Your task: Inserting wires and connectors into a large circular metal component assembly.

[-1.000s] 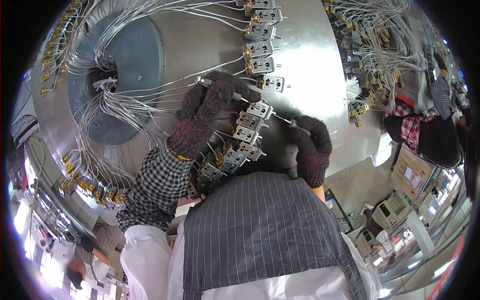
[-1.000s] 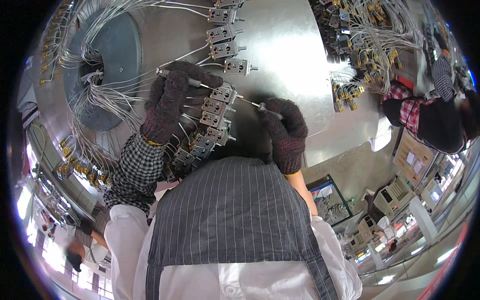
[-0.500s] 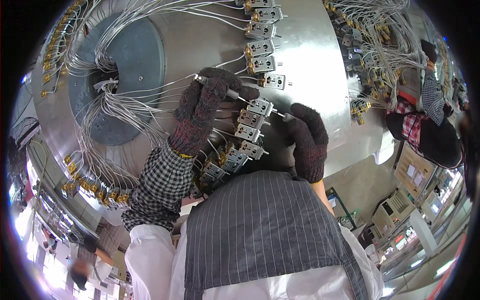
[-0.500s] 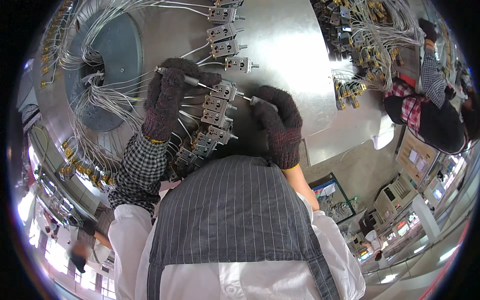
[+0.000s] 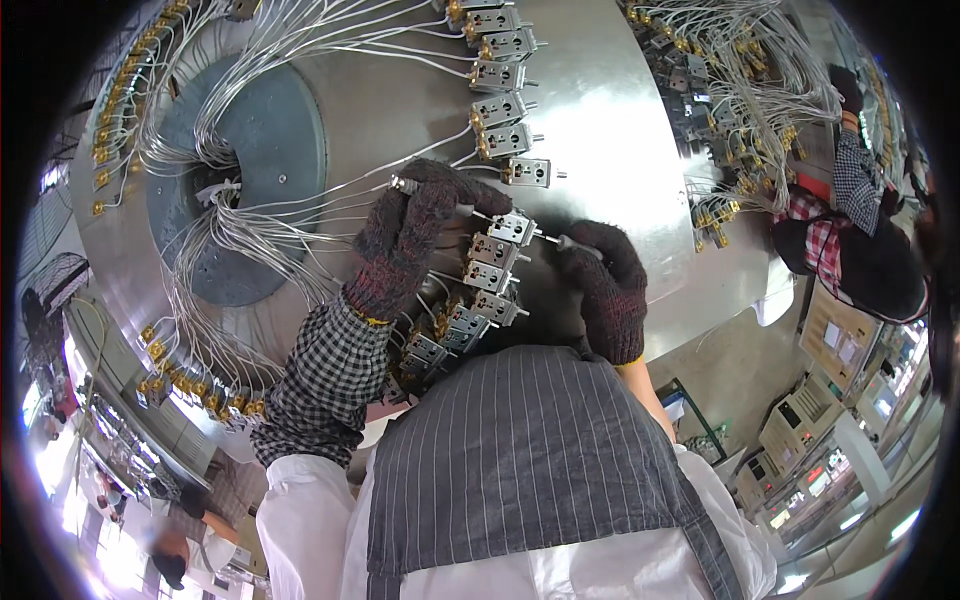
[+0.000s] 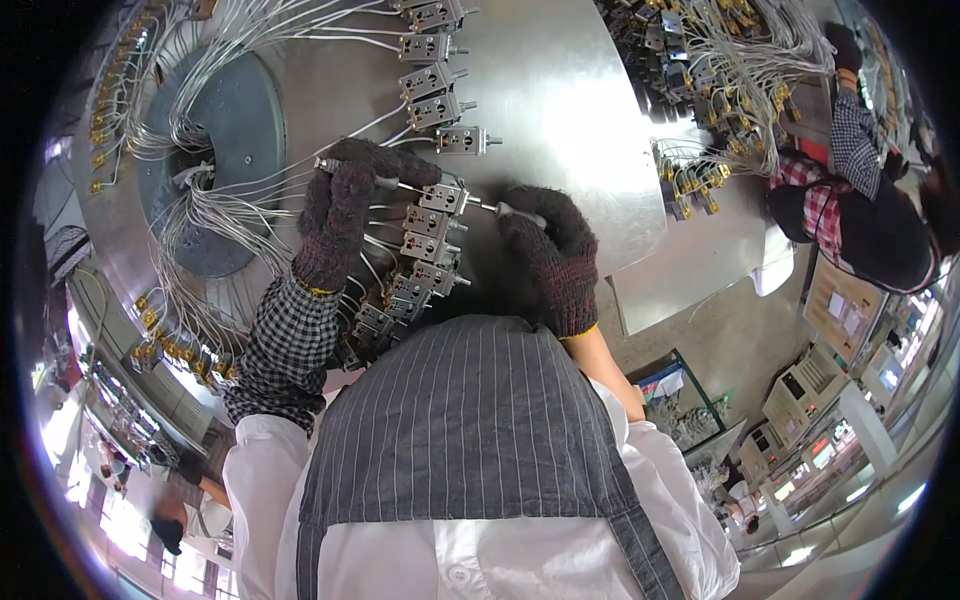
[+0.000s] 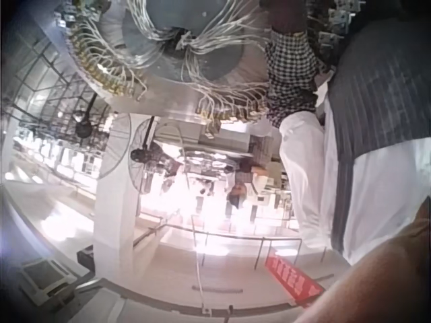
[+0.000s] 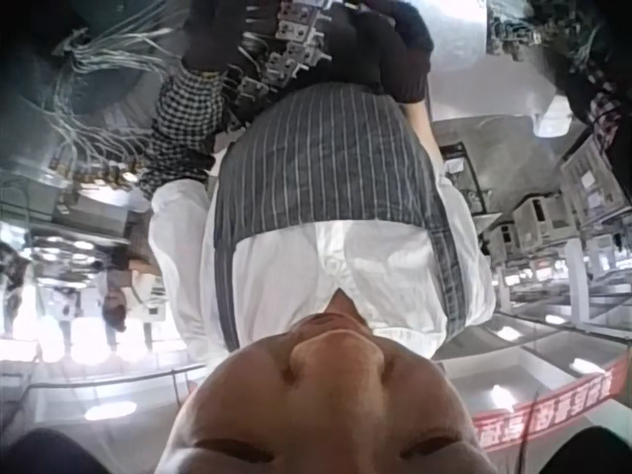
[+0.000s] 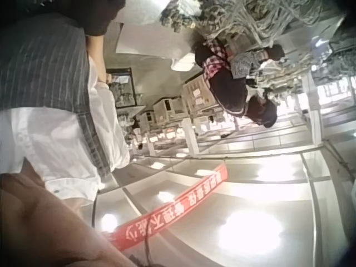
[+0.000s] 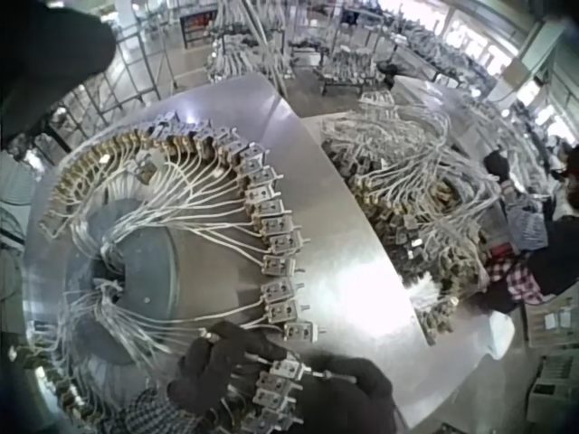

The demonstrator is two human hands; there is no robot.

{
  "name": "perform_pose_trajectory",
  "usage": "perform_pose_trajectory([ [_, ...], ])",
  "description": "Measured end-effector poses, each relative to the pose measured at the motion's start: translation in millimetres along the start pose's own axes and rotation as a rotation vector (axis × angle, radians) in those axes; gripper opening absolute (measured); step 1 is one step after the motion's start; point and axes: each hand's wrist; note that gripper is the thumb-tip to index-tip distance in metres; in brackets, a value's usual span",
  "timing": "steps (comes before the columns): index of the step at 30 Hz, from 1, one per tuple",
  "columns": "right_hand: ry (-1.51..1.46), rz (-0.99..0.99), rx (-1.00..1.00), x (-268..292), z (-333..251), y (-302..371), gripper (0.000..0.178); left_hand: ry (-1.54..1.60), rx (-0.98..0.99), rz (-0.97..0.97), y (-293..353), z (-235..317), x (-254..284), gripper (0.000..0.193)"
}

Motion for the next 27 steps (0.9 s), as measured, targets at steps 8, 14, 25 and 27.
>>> perform_pose_trajectory([
  [8,0.305,-0.105,0.130,3,-7,5,0.021,0.212,0.293,0.084,8,4,5,0.052],
  [14,-0.102,-0.244,-0.079,11,-10,-8,0.024,0.077,0.117,0.121,5,6,-1,0.041],
  [25,-0.193,-0.330,-0.303,12,-11,-14,0.026,-0.021,0.037,0.119,8,3,-2,0.040],
  [27,-0.209,-0.323,-0.277,9,-8,-13,0.026,-0.002,0.066,0.165,9,-3,3,0.040],
])
Point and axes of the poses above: each hand's wrist, its own y-axis away from the middle knuckle, its own x-axis out of the back of the hand, z = x × y, and after that the axes turned 9 degrees about -x, right-handed
